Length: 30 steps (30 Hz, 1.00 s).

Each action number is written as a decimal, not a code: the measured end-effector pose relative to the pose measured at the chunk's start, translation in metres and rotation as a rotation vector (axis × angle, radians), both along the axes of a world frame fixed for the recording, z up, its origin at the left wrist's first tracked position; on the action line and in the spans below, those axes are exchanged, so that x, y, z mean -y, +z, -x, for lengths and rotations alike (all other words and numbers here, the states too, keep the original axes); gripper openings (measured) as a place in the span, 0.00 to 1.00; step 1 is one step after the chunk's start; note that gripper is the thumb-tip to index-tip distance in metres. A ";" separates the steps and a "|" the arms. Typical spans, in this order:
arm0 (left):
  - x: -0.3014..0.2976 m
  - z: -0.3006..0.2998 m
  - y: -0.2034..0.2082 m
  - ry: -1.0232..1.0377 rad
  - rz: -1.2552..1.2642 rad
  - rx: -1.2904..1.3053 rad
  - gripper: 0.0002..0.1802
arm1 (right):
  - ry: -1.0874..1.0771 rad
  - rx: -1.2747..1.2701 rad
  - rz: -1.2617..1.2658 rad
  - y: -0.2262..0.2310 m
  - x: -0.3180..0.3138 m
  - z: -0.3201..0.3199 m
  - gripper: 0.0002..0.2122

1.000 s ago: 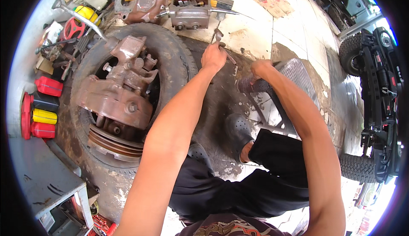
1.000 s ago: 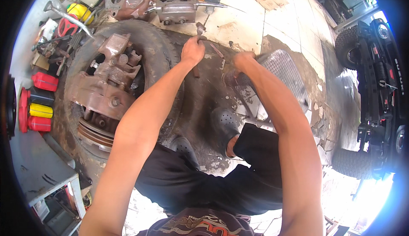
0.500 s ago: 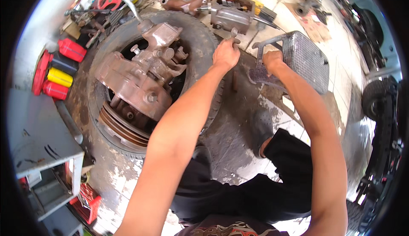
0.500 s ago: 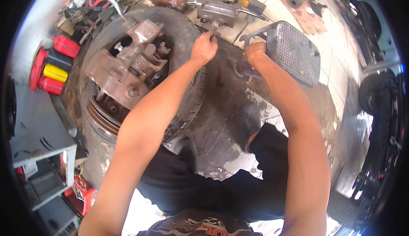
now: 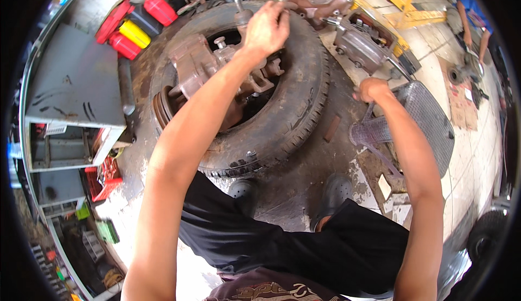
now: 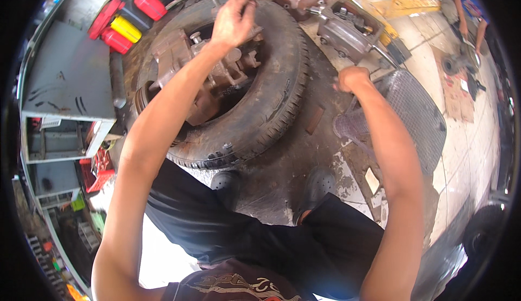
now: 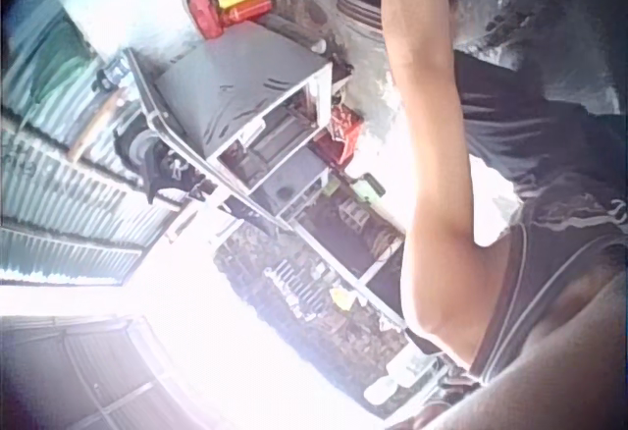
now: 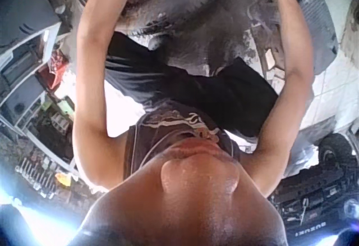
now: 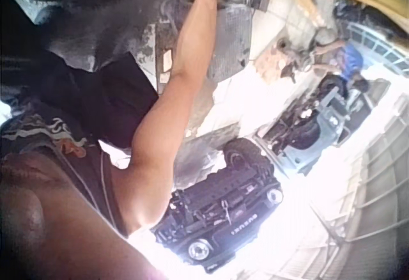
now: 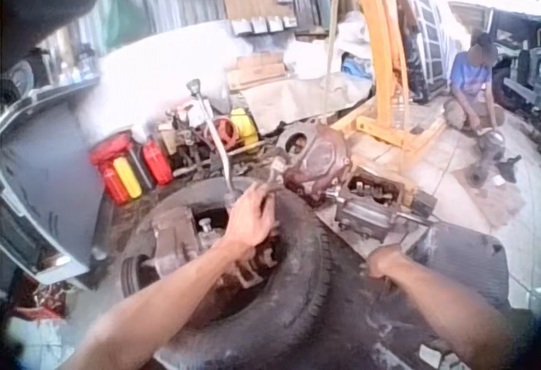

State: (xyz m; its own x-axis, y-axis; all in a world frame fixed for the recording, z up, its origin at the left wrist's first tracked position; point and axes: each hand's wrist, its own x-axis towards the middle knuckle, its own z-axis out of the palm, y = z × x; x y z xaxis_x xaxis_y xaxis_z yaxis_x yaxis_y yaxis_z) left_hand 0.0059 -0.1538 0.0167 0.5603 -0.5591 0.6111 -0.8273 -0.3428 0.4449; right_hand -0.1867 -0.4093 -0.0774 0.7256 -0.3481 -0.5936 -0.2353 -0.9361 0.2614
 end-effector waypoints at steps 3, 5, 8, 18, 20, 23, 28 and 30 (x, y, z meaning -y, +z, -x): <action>-0.026 -0.017 0.005 0.107 -0.015 -0.028 0.15 | -0.306 0.006 -0.404 0.024 -0.017 -0.051 0.32; -0.047 -0.024 0.004 0.236 -0.039 -0.025 0.16 | -0.185 0.083 -0.550 0.031 -0.040 -0.085 0.28; -0.067 -0.027 -0.001 0.411 -0.068 -0.035 0.17 | 0.373 0.531 -0.801 0.005 -0.045 -0.128 0.23; -0.121 0.002 -0.029 0.591 -0.228 -0.159 0.19 | 0.347 0.955 -0.879 0.028 -0.137 -0.142 0.15; -0.115 0.008 -0.025 0.595 -0.249 -0.198 0.18 | 0.309 1.099 -0.840 0.033 -0.147 -0.130 0.13; -0.110 0.003 -0.021 0.559 -0.280 -0.112 0.17 | 0.321 1.309 -0.903 0.036 -0.145 -0.126 0.13; -0.099 -0.021 -0.021 0.390 -0.195 0.076 0.17 | 0.230 1.368 -0.872 0.035 -0.147 -0.114 0.08; -0.097 -0.027 -0.028 0.372 -0.179 0.083 0.17 | 0.294 1.402 -0.845 0.023 -0.152 -0.108 0.08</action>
